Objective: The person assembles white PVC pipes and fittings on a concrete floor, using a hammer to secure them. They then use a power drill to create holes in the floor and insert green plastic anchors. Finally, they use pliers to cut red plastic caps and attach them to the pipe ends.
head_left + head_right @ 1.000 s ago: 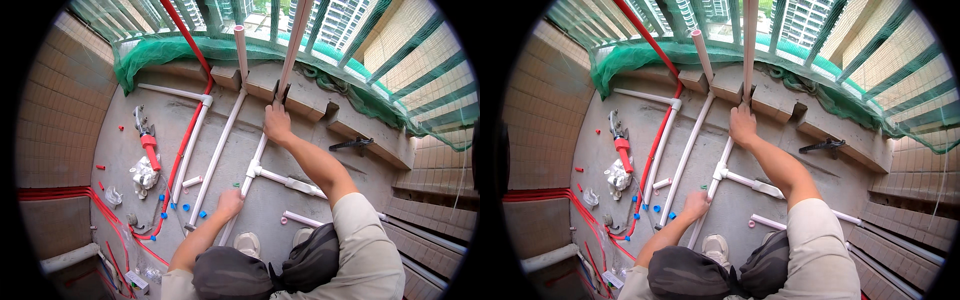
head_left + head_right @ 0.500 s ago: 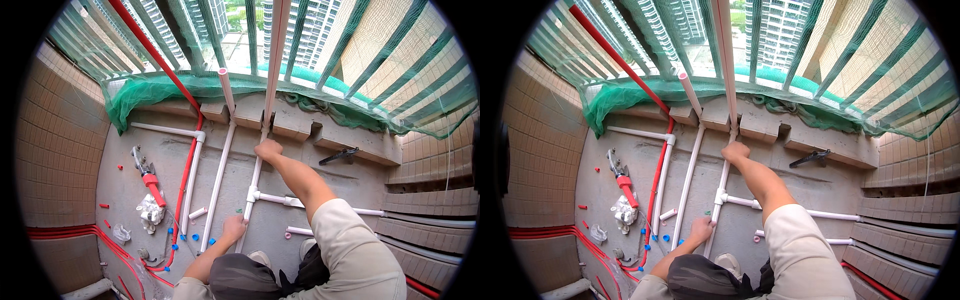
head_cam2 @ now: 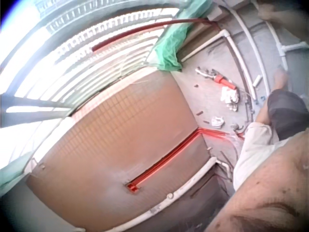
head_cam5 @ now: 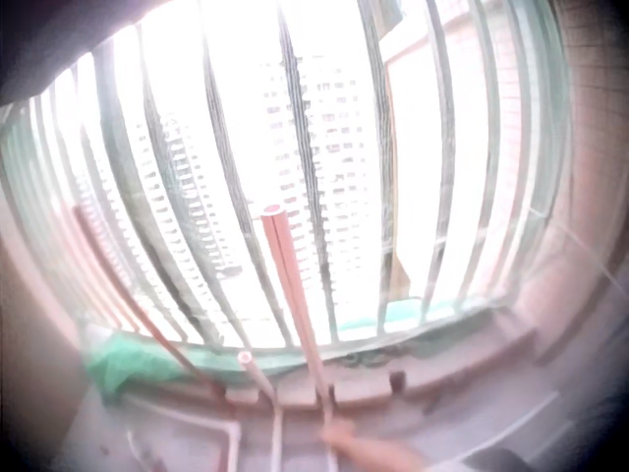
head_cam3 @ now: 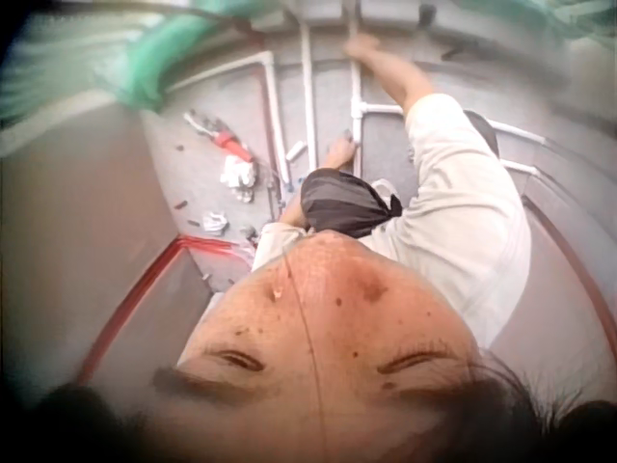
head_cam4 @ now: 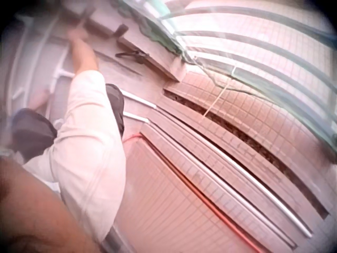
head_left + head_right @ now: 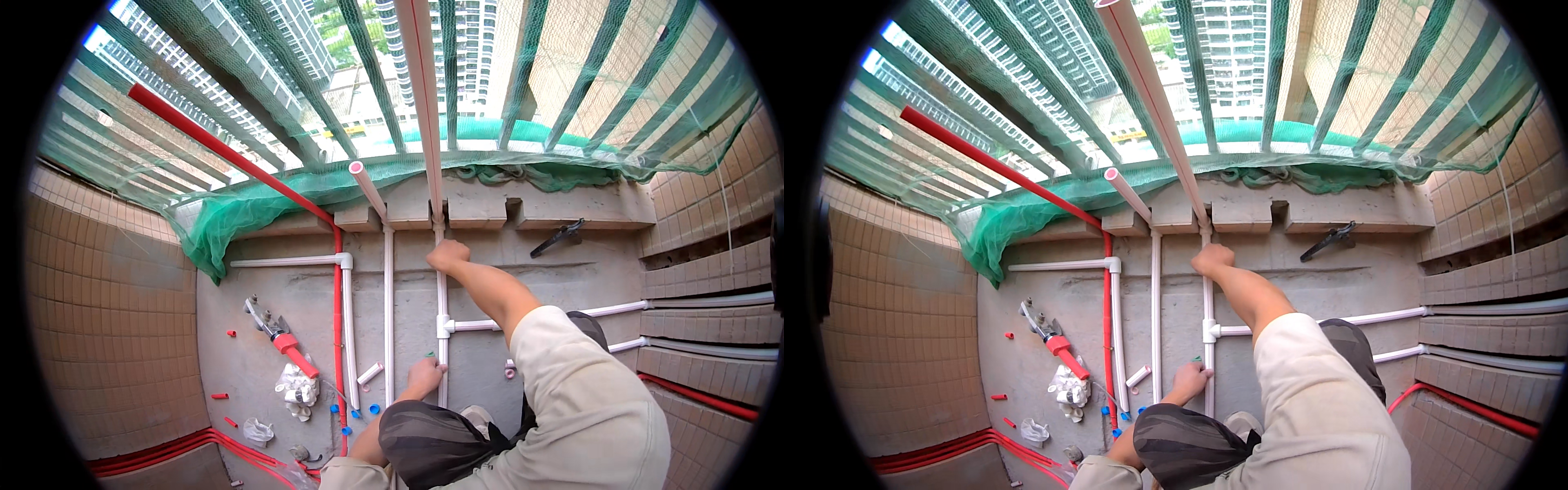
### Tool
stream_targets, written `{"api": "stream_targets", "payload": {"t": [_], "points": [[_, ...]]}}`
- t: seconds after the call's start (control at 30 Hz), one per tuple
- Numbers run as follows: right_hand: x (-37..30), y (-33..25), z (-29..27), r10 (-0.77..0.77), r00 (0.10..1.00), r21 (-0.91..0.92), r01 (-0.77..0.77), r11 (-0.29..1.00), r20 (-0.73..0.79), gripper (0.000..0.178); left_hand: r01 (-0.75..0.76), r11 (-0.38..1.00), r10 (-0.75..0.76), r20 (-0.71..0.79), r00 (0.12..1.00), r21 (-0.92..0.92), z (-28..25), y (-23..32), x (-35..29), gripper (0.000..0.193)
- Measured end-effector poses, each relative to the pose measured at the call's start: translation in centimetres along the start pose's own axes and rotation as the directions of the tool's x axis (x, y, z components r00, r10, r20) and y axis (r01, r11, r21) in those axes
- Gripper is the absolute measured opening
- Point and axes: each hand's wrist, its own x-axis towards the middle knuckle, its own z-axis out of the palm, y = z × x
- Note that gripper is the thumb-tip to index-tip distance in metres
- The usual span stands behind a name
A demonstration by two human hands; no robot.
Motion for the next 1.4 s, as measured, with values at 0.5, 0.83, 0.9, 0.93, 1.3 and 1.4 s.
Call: {"api": "stream_targets", "payload": {"t": [0.5,0.83,0.9,0.93,1.3,1.4], "points": [[0.4,-1.2,0.1,0.034,0.998,-0.045,-0.032,0.998,0.055,0.038,0.024,0.988,-0.01,0.097,0.995,-0.151,0.6,-2.5,1.6,0.035],[0.2,-0.7,-0.9,-0.018,0.997,-0.05,0.022,0.999,0.075,0.039,0.168,0.967,-0.11,0.282,0.953,-0.193,-2.3,-0.4,0.8,0.041],[1.6,0.1,0.0,-0.023,1.0,-0.043,0.024,0.999,0.021,0.039,0.143,0.978,-0.097,0.274,0.957,-0.153,-3.4,0.6,0.8,0.04],[1.6,0.1,0.5,-0.019,0.999,-0.05,0.02,0.999,0.026,0.04,0.145,0.98,-0.102,0.275,0.956,-0.139,-3.4,0.6,0.5,0.04],[1.9,-1.9,-1.3,0.026,0.972,-0.222,0.027,0.975,0.234,0.048,-0.029,0.968,0.016,-0.052,0.999,-0.25,0.9,-2.0,0.1,0.029],[2.5,-1.9,-0.9,-0.013,0.962,-0.236,0.08,0.968,0.273,0.042,-0.003,0.96,-0.018,-0.075,0.997,-0.279,0.6,-2.0,-0.3,0.029]]}}
